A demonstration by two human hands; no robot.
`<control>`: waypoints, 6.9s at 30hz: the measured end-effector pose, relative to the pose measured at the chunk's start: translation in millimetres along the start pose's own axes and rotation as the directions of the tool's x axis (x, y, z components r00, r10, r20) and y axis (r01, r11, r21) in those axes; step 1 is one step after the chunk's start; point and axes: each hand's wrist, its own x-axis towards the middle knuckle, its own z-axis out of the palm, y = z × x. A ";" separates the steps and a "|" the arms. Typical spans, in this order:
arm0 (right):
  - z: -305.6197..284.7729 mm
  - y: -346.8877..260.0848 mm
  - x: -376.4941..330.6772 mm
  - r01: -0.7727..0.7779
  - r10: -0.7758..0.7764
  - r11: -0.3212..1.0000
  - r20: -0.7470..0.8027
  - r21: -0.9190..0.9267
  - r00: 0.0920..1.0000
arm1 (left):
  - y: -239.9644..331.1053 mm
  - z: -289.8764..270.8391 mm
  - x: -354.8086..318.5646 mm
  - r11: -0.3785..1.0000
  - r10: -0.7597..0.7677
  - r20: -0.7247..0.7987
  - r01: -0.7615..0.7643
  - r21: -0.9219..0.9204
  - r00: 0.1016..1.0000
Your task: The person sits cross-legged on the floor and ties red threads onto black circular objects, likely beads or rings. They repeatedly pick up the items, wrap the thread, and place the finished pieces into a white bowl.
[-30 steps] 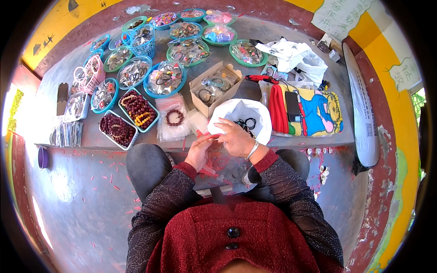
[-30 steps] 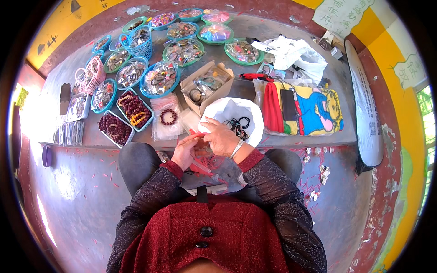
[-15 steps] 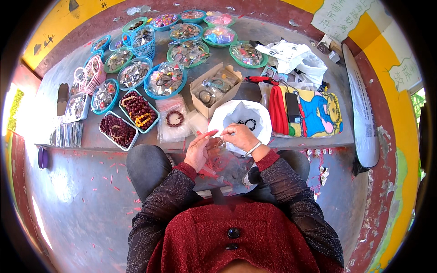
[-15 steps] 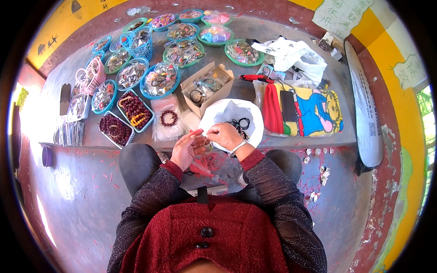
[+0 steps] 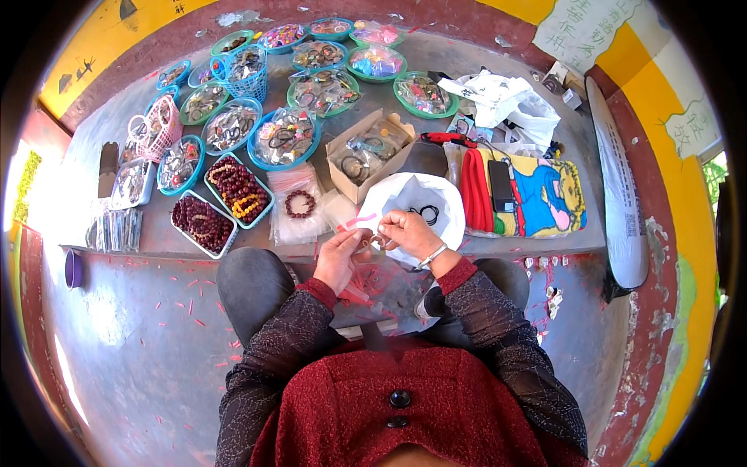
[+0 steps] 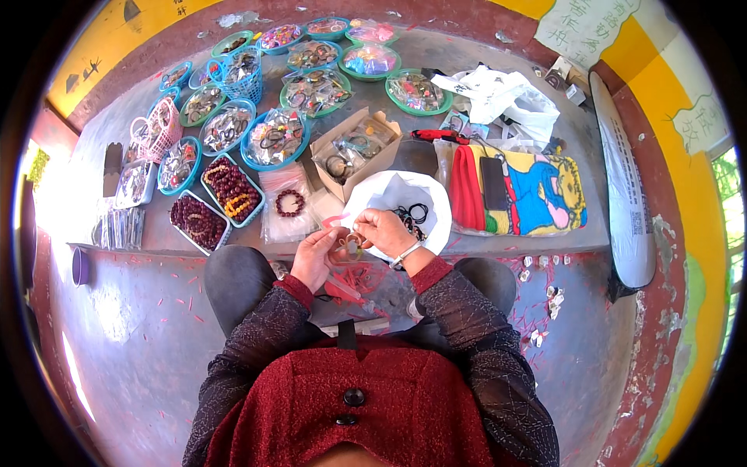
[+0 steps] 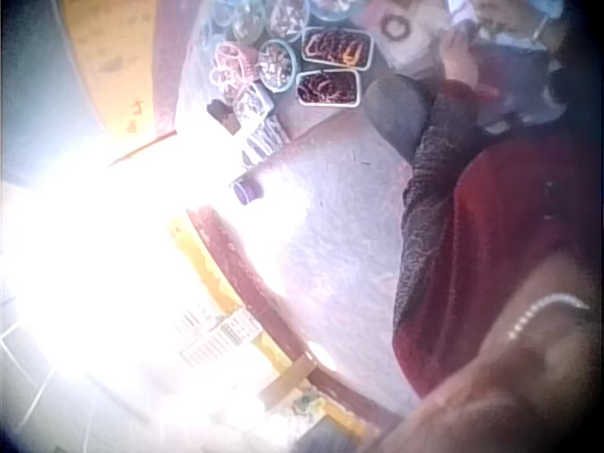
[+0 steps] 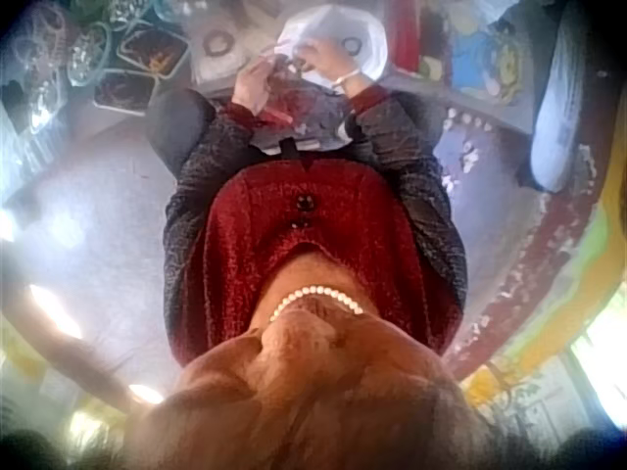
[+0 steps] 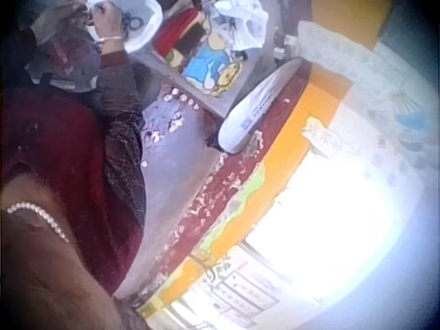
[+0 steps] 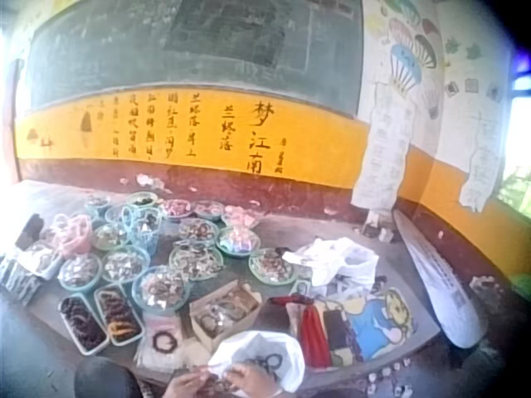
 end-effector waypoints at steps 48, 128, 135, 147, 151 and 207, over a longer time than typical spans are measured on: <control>28.0 -7.9 -8.9 0.454 -0.733 0.245 0.143 -0.857 0.665 | -15.6 -1.7 6.3 0.930 0.110 -0.051 -0.085 0.356 0.993; 23.0 -8.7 -13.2 0.347 -0.578 0.387 0.069 -0.854 0.813 | -18.4 -10.5 9.4 0.817 0.137 0.015 -0.121 0.564 0.990; 19.8 17.8 -5.7 0.428 -0.652 0.313 0.136 -0.848 0.746 | -6.0 10.4 -3.1 0.746 0.130 0.042 -0.125 0.654 0.991; 27.6 27.6 -5.1 0.368 -0.618 0.030 0.272 -0.929 0.738 | 3.4 21.6 -11.0 0.203 0.263 0.330 -0.386 0.900 0.907; 28.1 29.1 -3.3 0.371 -0.626 0.049 0.261 -0.927 0.735 | 3.2 22.9 -11.3 0.199 0.294 0.384 -0.449 0.871 0.876; -233.4 208.9 -420.5 -0.997 0.375 0.074 -0.927 0.011 0.017 | -0.9 10.2 -13.1 0.983 0.082 0.086 -0.094 0.158 0.993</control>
